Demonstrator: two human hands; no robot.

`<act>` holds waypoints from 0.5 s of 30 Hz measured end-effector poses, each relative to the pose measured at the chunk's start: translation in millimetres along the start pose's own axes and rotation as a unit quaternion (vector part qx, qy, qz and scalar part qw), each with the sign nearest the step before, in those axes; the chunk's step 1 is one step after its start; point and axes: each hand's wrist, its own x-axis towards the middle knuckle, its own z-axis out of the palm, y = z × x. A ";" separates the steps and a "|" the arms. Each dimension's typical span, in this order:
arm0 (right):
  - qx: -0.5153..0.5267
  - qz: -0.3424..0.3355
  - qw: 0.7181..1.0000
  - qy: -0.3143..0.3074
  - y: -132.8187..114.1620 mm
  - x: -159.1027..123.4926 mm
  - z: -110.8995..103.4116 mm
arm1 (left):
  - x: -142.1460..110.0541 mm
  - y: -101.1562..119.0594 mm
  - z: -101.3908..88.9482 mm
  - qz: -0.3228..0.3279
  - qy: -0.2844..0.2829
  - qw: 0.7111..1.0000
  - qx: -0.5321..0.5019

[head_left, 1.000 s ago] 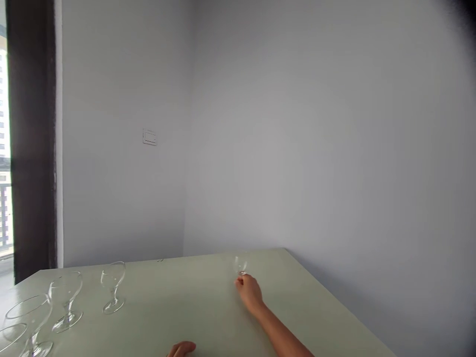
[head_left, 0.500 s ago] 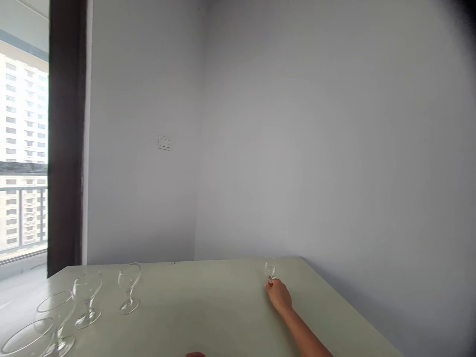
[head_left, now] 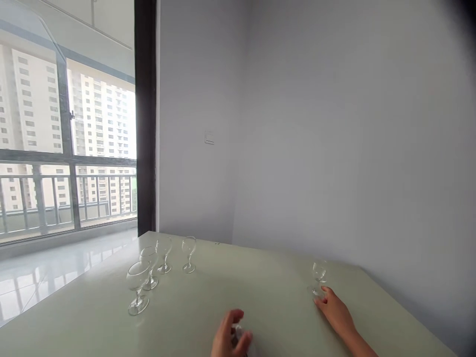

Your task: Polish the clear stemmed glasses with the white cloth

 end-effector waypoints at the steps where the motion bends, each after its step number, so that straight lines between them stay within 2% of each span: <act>1: 0.001 -0.001 1.000 -0.005 3.9 -4.0 0.5 | 5.9 2.6 -6.3 -0.017 0.029 0.999 -0.022; 4: 0.010 -0.005 1.000 -0.021 15.9 -17.8 -0.2 | 39.5 4.4 -33.2 -0.070 0.104 0.992 -0.021; 9: 0.032 -0.016 0.999 -0.030 19.7 -50.3 -6.0 | 118.9 -5.0 -80.4 -0.173 0.226 0.957 0.051; 12: 0.070 -0.055 0.995 -0.041 -1.8 -80.9 -2.6 | 151.8 -8.5 -93.9 -0.182 0.261 0.943 0.094; 15: 0.136 -0.137 0.979 -0.063 -38.0 -115.9 16.7 | 170.5 -11.2 -96.9 -0.170 0.267 0.942 0.108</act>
